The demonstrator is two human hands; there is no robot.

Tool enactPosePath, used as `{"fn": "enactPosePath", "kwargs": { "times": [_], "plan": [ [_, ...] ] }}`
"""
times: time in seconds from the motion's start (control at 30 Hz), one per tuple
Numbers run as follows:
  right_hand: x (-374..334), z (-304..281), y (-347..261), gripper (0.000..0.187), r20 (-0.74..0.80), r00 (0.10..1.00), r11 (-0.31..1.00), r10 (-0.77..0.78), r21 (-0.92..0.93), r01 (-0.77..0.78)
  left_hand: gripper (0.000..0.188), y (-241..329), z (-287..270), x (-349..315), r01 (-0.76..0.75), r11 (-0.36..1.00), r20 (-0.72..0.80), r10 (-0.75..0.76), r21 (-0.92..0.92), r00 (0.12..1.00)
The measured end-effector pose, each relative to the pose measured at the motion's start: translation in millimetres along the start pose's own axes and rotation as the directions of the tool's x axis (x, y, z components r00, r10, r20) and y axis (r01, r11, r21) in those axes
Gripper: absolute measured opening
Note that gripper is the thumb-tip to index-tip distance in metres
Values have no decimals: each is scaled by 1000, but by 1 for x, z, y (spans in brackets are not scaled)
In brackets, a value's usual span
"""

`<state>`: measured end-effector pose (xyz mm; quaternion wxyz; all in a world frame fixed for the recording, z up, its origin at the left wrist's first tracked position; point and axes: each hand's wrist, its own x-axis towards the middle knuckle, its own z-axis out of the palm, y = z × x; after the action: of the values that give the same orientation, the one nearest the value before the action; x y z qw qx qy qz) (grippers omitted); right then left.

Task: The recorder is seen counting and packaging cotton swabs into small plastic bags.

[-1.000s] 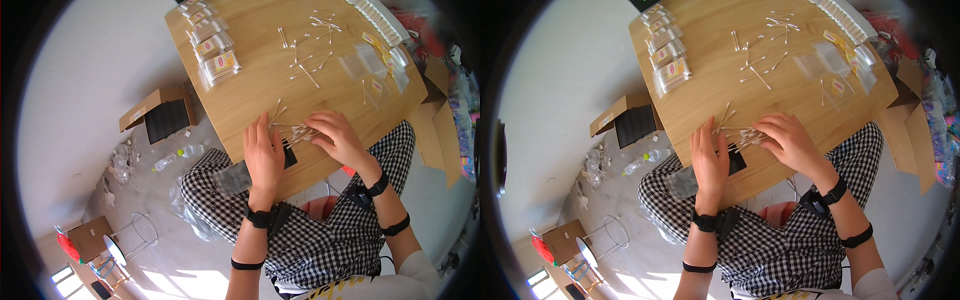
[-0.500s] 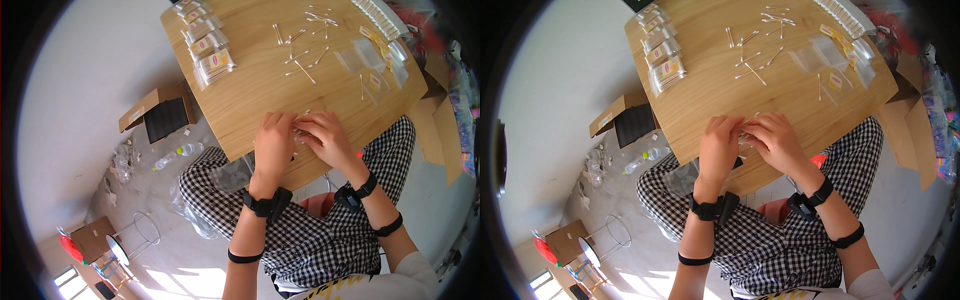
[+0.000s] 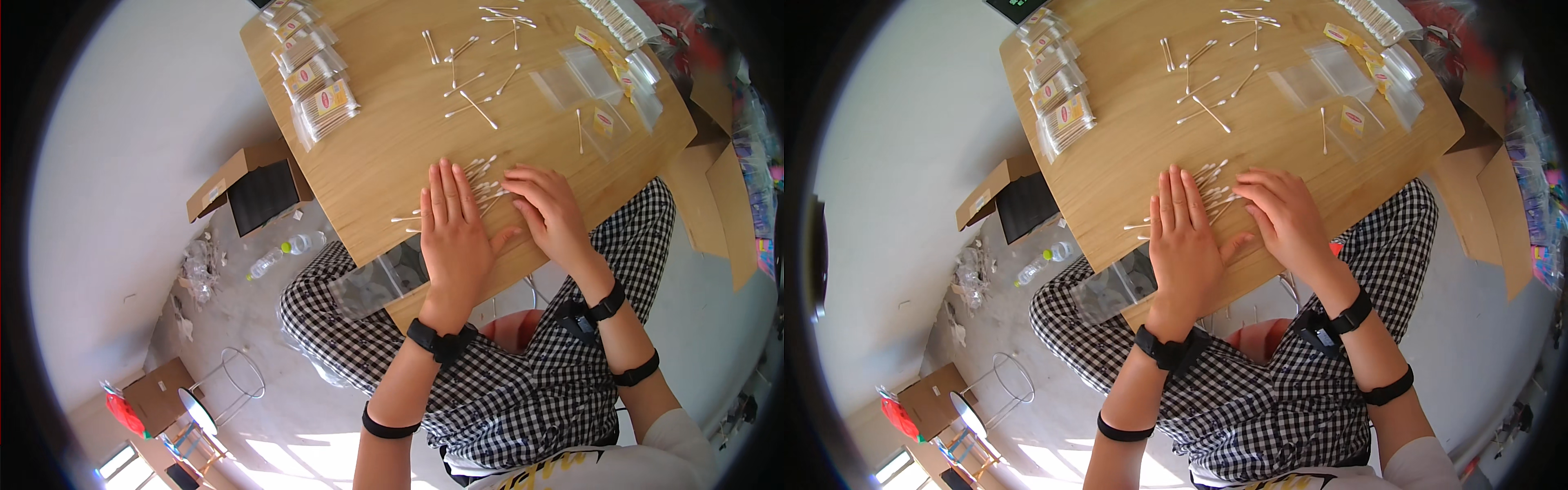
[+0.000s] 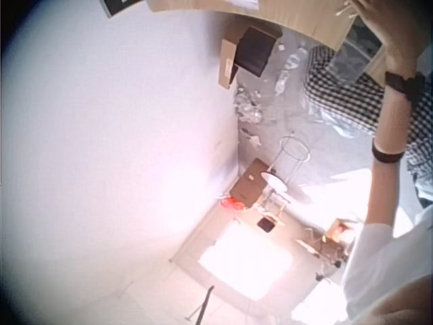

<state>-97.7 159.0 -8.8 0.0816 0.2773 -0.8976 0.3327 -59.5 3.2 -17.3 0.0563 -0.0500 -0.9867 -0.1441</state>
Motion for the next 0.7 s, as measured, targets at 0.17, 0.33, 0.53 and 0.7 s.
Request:
{"fn": "enactPosePath", "kwargs": {
  "times": [0.17,0.33,0.53,0.7],
  "plan": [
    [5,-5,5,20,-77,997,1000,-5,6,6,100,0,2,12,-21,999,-72,24,42,997],
    [-2,-11,7,13,-61,998,1000,7,25,-6,104,13,-2,-15,-5,1000,9,5,21,1000],
    [-2,-11,3,11,-18,1000,1000,-3,15,3,105,10,-4,-15,-15,999,-12,15,-30,1000],
    [-10,-16,0,12,10,1000,1000,12,10,-12,82,-5,-26,-17,4,966,-142,-42,-260,989]
  ]
}}
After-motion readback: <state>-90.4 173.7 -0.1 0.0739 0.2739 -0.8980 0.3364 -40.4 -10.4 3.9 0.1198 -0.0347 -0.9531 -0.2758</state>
